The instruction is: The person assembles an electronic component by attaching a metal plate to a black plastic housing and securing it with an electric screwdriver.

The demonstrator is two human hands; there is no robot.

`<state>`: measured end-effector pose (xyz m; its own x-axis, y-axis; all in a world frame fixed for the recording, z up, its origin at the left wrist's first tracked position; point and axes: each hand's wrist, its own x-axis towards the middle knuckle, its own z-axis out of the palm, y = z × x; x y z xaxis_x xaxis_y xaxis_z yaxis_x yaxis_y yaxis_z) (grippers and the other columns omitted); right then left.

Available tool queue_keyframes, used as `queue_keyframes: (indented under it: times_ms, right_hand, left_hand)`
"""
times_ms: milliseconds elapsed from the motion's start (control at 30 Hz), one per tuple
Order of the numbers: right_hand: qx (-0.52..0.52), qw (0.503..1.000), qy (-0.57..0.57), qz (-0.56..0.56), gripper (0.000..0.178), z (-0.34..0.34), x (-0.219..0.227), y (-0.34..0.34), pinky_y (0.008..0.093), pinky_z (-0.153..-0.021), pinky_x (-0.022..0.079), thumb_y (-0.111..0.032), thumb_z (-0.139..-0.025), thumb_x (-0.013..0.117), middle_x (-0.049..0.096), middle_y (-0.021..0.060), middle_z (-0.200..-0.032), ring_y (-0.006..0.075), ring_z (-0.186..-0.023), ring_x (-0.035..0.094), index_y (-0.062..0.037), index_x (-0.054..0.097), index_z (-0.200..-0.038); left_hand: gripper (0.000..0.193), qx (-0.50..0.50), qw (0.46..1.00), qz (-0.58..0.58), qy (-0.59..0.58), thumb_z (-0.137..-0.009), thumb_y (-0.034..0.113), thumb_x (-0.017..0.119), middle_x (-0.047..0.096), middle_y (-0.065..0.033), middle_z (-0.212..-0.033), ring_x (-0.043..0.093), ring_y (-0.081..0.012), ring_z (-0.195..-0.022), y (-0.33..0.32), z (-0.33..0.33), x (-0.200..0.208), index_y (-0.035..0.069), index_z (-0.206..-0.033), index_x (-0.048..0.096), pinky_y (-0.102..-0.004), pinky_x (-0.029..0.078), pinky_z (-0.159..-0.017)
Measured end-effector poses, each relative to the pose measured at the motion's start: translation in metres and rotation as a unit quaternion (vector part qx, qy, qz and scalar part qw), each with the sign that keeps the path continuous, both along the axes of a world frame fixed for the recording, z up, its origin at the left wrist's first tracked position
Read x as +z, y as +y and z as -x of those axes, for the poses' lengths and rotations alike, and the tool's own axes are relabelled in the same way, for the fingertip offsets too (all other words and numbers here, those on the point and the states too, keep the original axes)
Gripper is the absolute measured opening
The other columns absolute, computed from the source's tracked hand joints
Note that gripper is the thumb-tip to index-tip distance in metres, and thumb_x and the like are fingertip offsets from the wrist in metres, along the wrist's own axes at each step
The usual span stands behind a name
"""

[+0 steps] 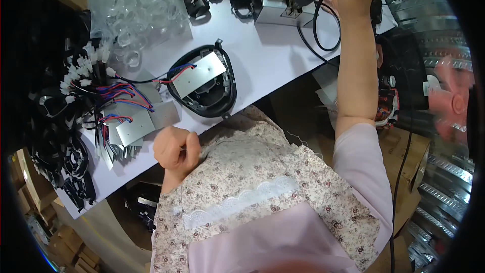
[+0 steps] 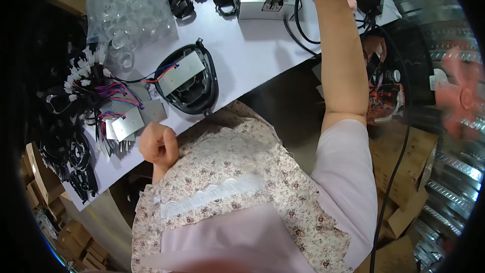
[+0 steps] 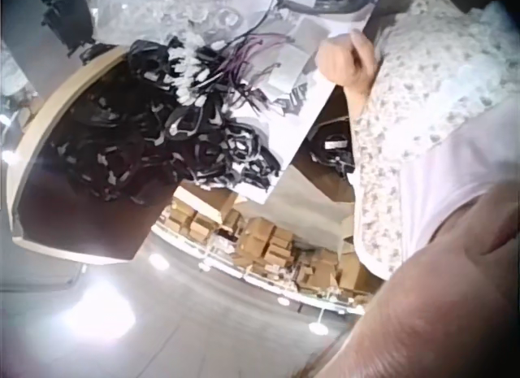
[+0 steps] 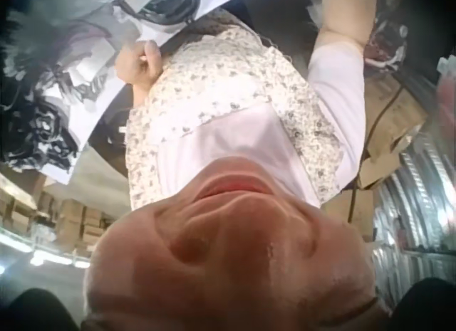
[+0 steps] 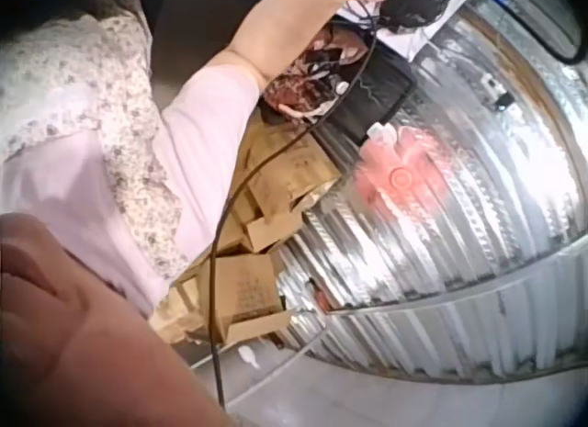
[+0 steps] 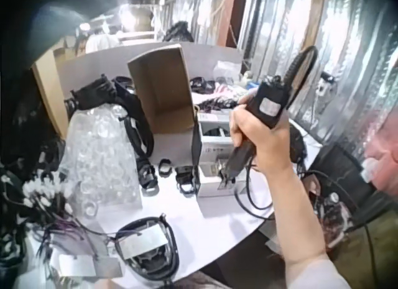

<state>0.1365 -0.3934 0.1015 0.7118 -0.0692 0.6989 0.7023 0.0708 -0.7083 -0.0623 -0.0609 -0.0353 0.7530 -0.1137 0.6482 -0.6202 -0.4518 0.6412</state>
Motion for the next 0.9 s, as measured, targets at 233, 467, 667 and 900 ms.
queue_keyframes:
  times_ms: [233,467,667,900]
  right_hand:
    - [-0.053,0.997,0.035,-0.046,0.018,0.012,0.002,-0.004,0.0262,-0.051,0.047,-0.006,-0.092,0.067,0.062,0.0087,-0.076,0.0143,-0.055,0.057,-0.0038,0.059,-0.107]
    - [0.134,0.968,0.116,-0.178,0.015,0.024,0.014,-0.024,0.0364,-0.075,0.044,-0.008,-0.089,0.064,0.059,0.0134,-0.092,0.0215,-0.075,0.051,-0.0070,0.062,-0.104]
    - [0.176,0.950,0.164,-0.200,0.024,0.043,0.016,0.058,0.0346,-0.074,0.042,-0.019,-0.071,0.068,0.053,0.0088,-0.085,0.0173,-0.069,0.052,-0.0077,0.057,-0.089]
    - [0.327,0.898,0.259,-0.140,0.021,0.012,-0.009,0.093,0.0352,-0.075,0.039,-0.021,-0.081,0.063,0.055,0.0097,-0.090,0.0160,-0.071,0.051,-0.0058,0.055,-0.093]
  left_hand:
    - [0.016,0.064,0.998,-0.022,0.006,-0.084,-0.002,0.070,0.059,-0.0078,-0.066,0.053,-0.0241,-0.055,0.015,-0.009,0.025,0.003,-0.074,0.059,-0.0332,0.038,-0.052]
    - [0.009,0.121,0.987,-0.102,0.026,-0.080,0.003,0.076,0.067,-0.0093,-0.086,0.060,-0.0296,-0.084,0.023,-0.035,0.031,0.004,-0.086,0.070,-0.0383,0.047,-0.077]
    - [0.041,0.102,0.974,-0.185,0.077,-0.079,0.024,0.082,0.061,-0.0067,-0.124,0.053,-0.0306,-0.119,0.028,-0.052,0.020,0.013,-0.117,0.070,-0.0426,0.041,-0.101]
    - [0.056,0.024,0.969,-0.210,0.131,-0.080,0.036,0.081,0.051,-0.0208,-0.132,0.045,-0.0409,-0.129,0.035,-0.061,0.015,0.004,-0.121,0.062,-0.0495,0.035,-0.110]
